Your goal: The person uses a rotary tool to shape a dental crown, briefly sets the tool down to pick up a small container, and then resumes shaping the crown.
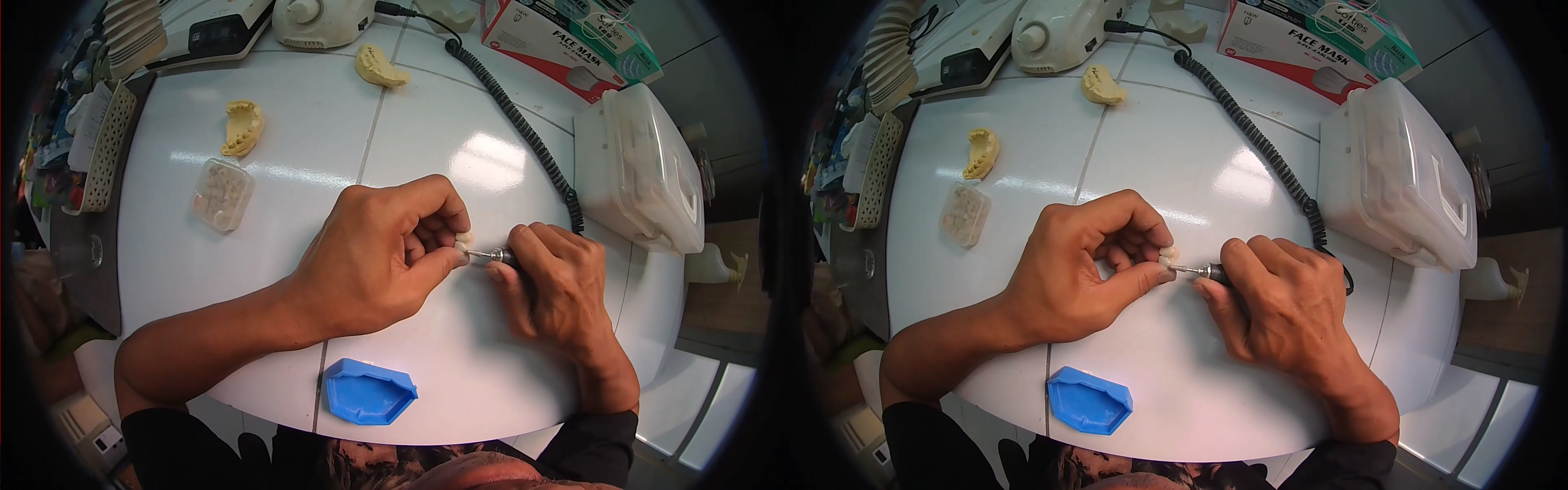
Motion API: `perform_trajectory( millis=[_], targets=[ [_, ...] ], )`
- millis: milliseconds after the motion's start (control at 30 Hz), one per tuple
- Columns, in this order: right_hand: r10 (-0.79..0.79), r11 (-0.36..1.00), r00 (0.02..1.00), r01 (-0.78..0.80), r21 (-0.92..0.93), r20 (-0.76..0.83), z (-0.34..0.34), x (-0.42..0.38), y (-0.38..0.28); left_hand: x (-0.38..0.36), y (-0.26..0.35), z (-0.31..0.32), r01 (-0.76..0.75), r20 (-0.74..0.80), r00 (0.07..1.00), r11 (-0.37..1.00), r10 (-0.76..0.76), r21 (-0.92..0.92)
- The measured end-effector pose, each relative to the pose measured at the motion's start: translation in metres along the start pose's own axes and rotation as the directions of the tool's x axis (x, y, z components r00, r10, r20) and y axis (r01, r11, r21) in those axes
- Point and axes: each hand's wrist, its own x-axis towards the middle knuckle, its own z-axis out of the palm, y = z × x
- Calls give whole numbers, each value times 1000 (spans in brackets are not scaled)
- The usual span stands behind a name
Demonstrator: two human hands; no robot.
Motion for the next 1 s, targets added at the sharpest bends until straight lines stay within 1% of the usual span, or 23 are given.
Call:
perform_trajectory(
  millis=[200, 300, 433, 800, 1000],
  targets=[
    [20, 1000, 999, -20, 22, -30, 3, -1, 2, 0, 2, 0, 4, 3, 1000, 1000, -4, 9],
    [51, 999, 998, -51, 6, -46, 4, -2, 1, 1, 1, 0, -30, -12, 999, 999, 31, 36],
    [57, 998, 998, -56, 10, -39, 2, -1, -1, 0, -1, 2, -50, -16, 999, 999, 51, 18],
    [32, 999, 999, -32, -21, -15, 1, -1, -4, 0, -1, 2, -62, -14, 998, 997, 62, 51],
    [26, 999, 1000, -26, -25, -14, 0, -1, -4, 0, 1, 3, -52, -5, 999, 998, 53, 36]
  ],
)
